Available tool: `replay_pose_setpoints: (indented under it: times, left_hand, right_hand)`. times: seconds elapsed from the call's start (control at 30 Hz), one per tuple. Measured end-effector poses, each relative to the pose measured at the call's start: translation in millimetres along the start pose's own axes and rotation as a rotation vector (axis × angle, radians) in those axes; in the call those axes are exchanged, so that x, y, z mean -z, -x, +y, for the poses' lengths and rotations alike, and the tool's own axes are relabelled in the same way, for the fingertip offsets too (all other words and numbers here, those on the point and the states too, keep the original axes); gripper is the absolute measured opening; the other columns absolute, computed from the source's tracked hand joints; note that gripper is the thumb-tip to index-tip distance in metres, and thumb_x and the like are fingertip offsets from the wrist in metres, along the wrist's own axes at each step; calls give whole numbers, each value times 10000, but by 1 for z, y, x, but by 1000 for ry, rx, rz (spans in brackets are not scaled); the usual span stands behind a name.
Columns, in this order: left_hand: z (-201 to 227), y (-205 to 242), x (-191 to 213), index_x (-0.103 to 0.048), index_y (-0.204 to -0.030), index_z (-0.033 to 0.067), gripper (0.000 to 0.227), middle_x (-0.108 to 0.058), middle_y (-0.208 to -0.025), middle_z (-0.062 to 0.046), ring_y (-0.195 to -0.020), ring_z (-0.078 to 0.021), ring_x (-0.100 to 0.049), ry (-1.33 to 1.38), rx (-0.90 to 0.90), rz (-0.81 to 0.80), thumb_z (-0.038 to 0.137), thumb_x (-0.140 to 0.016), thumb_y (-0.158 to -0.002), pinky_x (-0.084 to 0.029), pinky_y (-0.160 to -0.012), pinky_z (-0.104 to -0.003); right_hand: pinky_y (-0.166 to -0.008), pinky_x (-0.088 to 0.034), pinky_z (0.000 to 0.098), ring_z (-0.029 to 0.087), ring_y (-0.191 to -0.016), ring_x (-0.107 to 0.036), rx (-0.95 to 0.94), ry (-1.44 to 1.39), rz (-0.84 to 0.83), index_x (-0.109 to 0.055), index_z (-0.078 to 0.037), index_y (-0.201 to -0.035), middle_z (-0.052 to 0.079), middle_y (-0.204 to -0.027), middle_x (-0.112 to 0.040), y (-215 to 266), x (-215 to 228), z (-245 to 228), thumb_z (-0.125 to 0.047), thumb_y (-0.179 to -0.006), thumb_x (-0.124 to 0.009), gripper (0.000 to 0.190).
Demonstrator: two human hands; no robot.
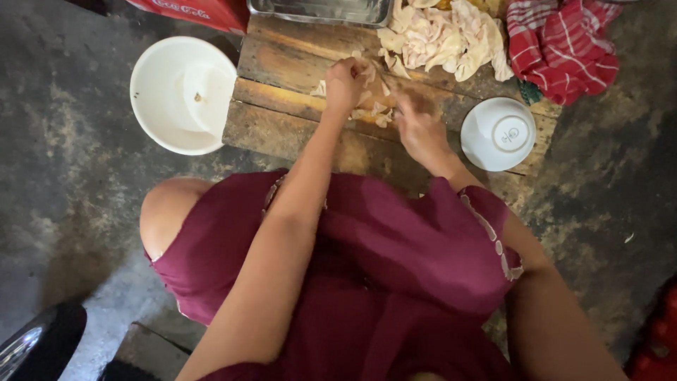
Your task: The person moves pieces of meat from a blue bowl onto a wooden board and cuts them into smaller pieces with a knife. The finished pieces are then placed into a metal tray and a white bowl.
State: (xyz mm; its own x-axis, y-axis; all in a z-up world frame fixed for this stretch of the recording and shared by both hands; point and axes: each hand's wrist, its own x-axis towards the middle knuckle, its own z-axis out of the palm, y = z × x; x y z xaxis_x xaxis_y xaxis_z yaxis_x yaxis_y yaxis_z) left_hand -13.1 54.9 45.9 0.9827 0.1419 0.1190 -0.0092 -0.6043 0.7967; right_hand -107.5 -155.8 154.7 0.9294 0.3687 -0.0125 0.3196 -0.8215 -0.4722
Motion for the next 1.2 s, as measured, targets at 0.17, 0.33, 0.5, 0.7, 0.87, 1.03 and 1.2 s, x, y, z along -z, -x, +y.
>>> replay_pose_setpoints:
  times: [0.17, 0.33, 0.5, 0.7, 0.87, 1.03, 1.2]
  left_hand:
    - [2, -1, 1, -742, -856, 64, 122, -714, -846, -182, -789, -383, -700, -6, 15, -2, 81, -744, -735, -544, -712, -455]
    - [0, 2, 8, -750, -849, 71, 146, -720, -863, -185, -804, -393, -697, -59, -44, 16, 103, -749, -706, -540, -704, -468]
    - [-42, 0, -24, -783, -889, 138, 145, -732, -852, -152, -818, -355, -726, -13, -50, 87, 87, -687, -791, -582, -749, -443]
    - [-16, 6, 1, -750, -846, 81, 138, -754, -784, -134, -757, -341, -726, -83, 124, 7, 126, -737, -717, -566, -686, -445]
    - [-48, -5, -10, -739, -752, 76, 186, -732, -715, -142, -662, -307, -729, 4, 100, -75, 203, -832, -653, -574, -632, -417]
    - [-21, 7, 5, -711, -769, 49, 83, -716, -742, -179, -706, -365, -712, -30, 35, 7, 105, -743, -717, -563, -645, -449]
    - [-11, 10, 11, -708, -828, 37, 55, -699, -777, -217, -752, -430, -685, -134, -17, 43, 83, -708, -797, -535, -660, -495]
  right_hand:
    - [-457, -514, 525, 372, -485, -644, -72, 92, -257, -271, -208, -1606, 154, -613, -651, -37, -11, -12, -184, -1079, -458, 559]
    - [-570, -526, 569, 421, -622, -680, -56, 154, -255, -301, -237, -1585, 197, -722, -692, 1, -2, 6, -194, -1071, -444, 535]
    - [-638, -496, 634, 505, -724, -670, -162, 48, -292, -319, -244, -1540, 263, -820, -703, 21, 24, -4, -265, -1056, -469, 507]
    - [-708, -503, 616, 515, -792, -669, -121, -148, -196, -367, -247, -1521, 258, -875, -712, 5, 17, -24, -220, -1065, -529, 485]
    - [-706, -517, 598, 495, -802, -682, 33, -186, -53, -376, -201, -1510, 249, -892, -713, -3, 4, -13, -185, -1080, -558, 467]
    - [-672, -499, 608, 498, -745, -666, 23, -181, -150, -323, -205, -1536, 259, -835, -695, -13, -13, -14, -185, -1077, -557, 516]
    - [-630, -485, 603, 493, -692, -654, 18, -170, -208, -292, -207, -1540, 248, -800, -675, -1, -19, -4, -182, -1090, -528, 509]
